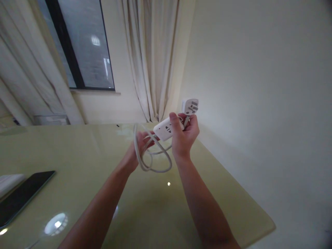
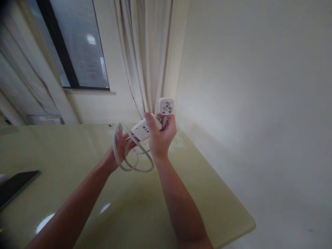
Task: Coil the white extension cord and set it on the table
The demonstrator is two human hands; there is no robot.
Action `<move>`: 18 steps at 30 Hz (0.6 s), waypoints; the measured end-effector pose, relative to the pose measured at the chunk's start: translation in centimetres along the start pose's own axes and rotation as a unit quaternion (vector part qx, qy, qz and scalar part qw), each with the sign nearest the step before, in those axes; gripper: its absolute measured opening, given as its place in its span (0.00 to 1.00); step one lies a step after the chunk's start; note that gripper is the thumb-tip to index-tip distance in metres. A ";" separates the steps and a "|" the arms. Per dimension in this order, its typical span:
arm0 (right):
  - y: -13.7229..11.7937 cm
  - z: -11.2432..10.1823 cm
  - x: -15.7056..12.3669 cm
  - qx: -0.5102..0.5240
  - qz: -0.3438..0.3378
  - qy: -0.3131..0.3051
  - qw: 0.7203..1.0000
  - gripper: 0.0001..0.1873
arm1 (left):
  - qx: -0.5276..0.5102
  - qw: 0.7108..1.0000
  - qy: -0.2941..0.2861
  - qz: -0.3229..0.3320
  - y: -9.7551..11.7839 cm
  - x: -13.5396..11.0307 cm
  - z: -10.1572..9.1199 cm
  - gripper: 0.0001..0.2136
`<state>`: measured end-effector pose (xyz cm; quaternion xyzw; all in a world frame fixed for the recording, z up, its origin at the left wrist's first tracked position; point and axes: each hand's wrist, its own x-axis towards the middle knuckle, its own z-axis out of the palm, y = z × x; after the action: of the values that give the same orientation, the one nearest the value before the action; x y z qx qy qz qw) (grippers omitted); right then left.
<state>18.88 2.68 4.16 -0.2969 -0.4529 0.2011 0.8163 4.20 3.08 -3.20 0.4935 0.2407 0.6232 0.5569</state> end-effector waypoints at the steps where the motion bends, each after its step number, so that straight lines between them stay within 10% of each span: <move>1: 0.1 0.1 -0.1 -0.001 0.006 -0.006 1.000 0.24 | -0.039 0.999 -0.014 0.004 0.6 -0.3 0.5 0.38; 5: 1.1 0.1 0.5 0.010 0.025 0.005 1.000 0.24 | -0.188 0.980 0.014 0.067 5.1 -1.4 1.1 0.21; 10: 3.0 -1.6 3.4 0.034 0.044 0.137 0.989 0.26 | -0.142 0.990 0.004 0.002 9.2 -2.2 -1.5 0.26; 18: 2.0 -6.1 7.8 0.036 -0.061 0.304 0.950 0.23 | 0.137 0.988 0.020 -0.073 5.9 -0.8 -5.8 0.25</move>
<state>27.99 6.98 5.09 -0.2863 -0.1931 0.0677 0.9360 -3.72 2.27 -0.78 0.5338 0.3703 0.5515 0.5232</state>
